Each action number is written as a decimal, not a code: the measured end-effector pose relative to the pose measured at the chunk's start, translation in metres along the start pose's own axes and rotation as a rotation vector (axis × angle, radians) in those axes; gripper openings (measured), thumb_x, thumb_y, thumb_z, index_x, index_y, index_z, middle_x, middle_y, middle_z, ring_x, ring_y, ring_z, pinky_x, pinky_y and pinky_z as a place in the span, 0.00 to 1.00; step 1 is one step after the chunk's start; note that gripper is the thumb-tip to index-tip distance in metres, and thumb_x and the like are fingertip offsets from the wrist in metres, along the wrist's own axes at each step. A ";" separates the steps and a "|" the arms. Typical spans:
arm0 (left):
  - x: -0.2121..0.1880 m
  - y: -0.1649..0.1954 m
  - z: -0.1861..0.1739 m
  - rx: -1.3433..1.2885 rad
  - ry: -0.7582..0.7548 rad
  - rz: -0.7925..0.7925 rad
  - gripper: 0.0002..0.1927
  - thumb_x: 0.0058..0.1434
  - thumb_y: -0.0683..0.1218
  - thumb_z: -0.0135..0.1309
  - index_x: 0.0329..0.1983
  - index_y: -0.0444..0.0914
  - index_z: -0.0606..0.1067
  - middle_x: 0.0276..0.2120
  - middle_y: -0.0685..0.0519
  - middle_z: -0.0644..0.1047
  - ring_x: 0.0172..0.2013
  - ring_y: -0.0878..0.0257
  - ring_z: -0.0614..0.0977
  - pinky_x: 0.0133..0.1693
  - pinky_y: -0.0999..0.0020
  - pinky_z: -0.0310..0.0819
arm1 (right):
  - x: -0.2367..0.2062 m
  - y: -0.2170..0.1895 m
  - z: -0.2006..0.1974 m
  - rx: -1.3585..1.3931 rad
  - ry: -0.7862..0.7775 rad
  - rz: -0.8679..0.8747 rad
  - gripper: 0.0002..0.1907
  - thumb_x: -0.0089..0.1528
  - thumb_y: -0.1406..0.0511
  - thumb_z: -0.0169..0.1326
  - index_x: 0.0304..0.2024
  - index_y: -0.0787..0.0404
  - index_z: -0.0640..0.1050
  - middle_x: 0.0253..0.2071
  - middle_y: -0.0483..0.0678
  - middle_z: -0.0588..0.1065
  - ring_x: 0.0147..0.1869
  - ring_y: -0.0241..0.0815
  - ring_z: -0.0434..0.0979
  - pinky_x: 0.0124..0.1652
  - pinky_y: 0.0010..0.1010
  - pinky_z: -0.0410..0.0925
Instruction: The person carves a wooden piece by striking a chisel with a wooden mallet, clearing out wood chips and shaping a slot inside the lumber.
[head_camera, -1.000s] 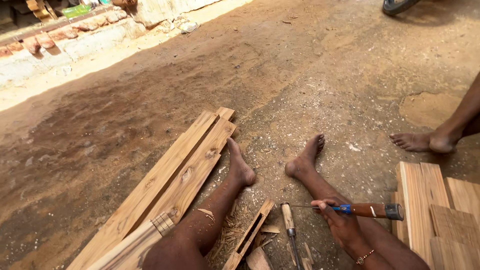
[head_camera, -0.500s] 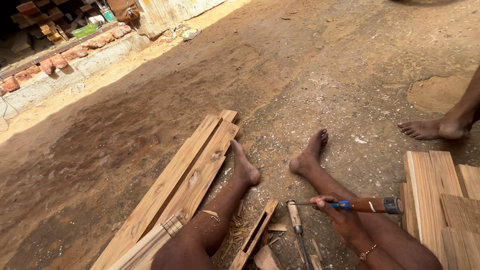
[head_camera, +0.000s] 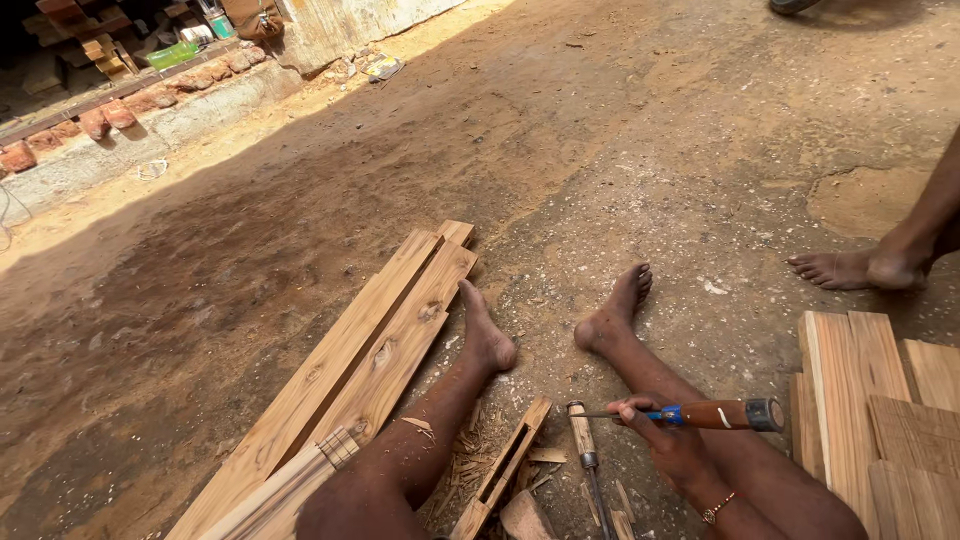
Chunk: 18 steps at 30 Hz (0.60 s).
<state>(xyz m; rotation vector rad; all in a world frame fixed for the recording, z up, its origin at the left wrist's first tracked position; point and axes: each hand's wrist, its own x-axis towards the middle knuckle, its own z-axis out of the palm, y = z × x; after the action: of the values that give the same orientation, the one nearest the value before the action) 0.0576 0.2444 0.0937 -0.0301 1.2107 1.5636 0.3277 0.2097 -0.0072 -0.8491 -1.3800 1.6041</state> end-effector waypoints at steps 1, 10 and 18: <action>0.001 0.000 0.000 0.006 -0.010 0.006 0.62 0.50 0.85 0.34 0.80 0.50 0.37 0.76 0.42 0.21 0.75 0.41 0.28 0.69 0.29 0.24 | 0.000 0.000 0.000 -0.019 -0.002 -0.025 0.12 0.65 0.64 0.57 0.41 0.68 0.84 0.45 0.52 0.85 0.49 0.40 0.81 0.52 0.32 0.73; 0.000 -0.011 0.006 0.035 -0.002 0.058 0.63 0.51 0.85 0.34 0.80 0.47 0.35 0.75 0.40 0.21 0.75 0.37 0.29 0.69 0.27 0.27 | -0.003 0.000 0.000 0.096 0.006 0.007 0.12 0.63 0.64 0.59 0.42 0.68 0.83 0.45 0.51 0.83 0.51 0.39 0.80 0.54 0.33 0.72; -0.006 -0.010 0.009 0.042 -0.021 0.045 0.63 0.49 0.85 0.32 0.80 0.48 0.36 0.74 0.40 0.18 0.75 0.37 0.27 0.69 0.26 0.28 | -0.004 0.003 0.001 0.080 0.025 0.091 0.12 0.61 0.63 0.60 0.42 0.65 0.84 0.43 0.48 0.84 0.51 0.38 0.81 0.53 0.33 0.73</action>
<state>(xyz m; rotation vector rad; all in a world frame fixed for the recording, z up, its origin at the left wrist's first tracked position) 0.0721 0.2454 0.0945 0.0415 1.2347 1.5730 0.3277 0.2059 -0.0101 -0.8924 -1.2667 1.7002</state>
